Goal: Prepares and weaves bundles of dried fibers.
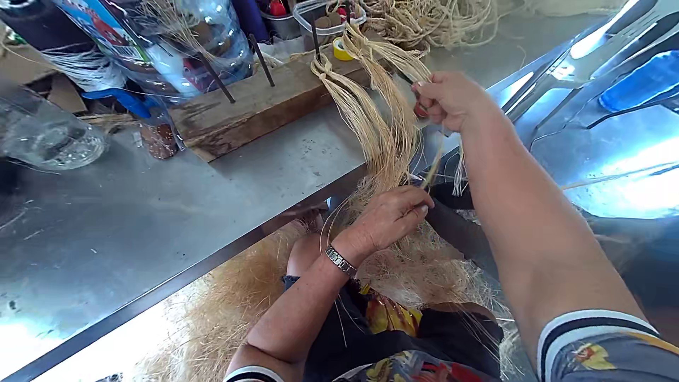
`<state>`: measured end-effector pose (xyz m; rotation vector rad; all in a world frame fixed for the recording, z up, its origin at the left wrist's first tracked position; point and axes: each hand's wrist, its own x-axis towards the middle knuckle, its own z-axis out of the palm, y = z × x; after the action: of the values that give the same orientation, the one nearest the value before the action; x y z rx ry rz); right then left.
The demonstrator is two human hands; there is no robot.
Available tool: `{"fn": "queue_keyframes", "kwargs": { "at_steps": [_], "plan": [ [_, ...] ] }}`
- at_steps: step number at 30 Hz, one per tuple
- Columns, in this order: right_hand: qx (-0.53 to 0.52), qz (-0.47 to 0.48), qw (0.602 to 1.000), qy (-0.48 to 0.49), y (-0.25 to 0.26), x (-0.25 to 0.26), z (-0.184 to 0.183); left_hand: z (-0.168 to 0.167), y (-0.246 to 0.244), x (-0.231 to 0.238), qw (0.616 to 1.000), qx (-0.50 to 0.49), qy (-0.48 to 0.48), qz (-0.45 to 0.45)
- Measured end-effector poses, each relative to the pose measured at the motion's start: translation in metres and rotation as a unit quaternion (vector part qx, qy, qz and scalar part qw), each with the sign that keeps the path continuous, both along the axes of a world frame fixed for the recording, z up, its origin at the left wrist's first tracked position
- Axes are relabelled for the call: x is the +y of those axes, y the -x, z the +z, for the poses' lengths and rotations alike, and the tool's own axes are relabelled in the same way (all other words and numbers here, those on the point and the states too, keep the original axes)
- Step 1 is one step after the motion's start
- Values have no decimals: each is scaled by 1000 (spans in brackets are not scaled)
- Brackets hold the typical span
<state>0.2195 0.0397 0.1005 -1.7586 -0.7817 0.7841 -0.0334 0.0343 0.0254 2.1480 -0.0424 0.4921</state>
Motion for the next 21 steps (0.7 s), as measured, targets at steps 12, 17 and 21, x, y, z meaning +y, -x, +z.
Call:
{"fn": "queue_keyframes", "kwargs": {
  "at_steps": [12, 17, 21],
  "plan": [
    [-361, -68, 930, -29, -32, -17, 7, -30, -8, 40, 935, -98, 321, 114],
    [-403, 43, 913, -53, 33, 74, 28, -31, -7, 43, 946, -95, 293, 98],
    [-393, 16, 915, 92, 42, 115, 27, -27, -1, 42, 953, -78, 277, 94]
  ]
}}
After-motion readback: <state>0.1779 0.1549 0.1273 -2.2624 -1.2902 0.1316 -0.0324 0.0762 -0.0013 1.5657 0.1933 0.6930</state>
